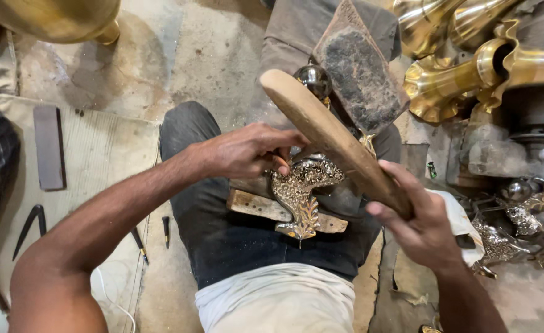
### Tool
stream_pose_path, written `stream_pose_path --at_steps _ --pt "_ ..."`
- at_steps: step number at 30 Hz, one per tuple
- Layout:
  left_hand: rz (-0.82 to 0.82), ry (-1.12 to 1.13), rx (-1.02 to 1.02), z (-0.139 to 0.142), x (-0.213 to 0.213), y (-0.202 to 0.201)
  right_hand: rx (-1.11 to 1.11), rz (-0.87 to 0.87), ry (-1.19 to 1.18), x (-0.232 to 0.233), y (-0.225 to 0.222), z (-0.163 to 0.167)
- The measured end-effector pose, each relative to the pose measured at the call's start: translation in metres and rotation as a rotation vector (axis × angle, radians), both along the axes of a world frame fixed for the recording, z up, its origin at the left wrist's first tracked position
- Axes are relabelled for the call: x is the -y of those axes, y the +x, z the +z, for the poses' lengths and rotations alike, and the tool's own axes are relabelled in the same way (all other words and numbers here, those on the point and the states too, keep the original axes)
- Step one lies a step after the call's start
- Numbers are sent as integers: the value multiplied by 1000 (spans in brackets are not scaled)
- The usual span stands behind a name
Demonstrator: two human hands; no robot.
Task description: The person sits cross-legged on the floor with an ornate cast metal ornament on their lap. They hold a small punch against the ornament's surface with one hand and repeatedly strike it with a wooden mallet held in the other hand, repositioning the punch to work different areas of the decorative piece.
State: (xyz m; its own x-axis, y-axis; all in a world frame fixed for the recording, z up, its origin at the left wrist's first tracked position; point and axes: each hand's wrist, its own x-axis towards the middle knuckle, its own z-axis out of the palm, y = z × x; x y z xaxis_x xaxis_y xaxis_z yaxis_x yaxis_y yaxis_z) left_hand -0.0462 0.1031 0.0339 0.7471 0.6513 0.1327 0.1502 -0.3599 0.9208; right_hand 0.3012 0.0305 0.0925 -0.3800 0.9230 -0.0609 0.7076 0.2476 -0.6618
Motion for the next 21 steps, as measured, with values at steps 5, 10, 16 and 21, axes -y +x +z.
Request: stream_pose_path --at_steps 5,10,16,21 --pt "-10 -22 31 5 -1 1 -548 -98 73 4 6 -6" --pt "-28 -27 15 9 -4 -1 -209 -68 21 9 14 -8" --pt "-48 -42 11 7 -3 -1 -318 53 93 11 17 -16" --pt "-53 -27 -10 2 -6 1 -692 -212 101 12 10 -13"
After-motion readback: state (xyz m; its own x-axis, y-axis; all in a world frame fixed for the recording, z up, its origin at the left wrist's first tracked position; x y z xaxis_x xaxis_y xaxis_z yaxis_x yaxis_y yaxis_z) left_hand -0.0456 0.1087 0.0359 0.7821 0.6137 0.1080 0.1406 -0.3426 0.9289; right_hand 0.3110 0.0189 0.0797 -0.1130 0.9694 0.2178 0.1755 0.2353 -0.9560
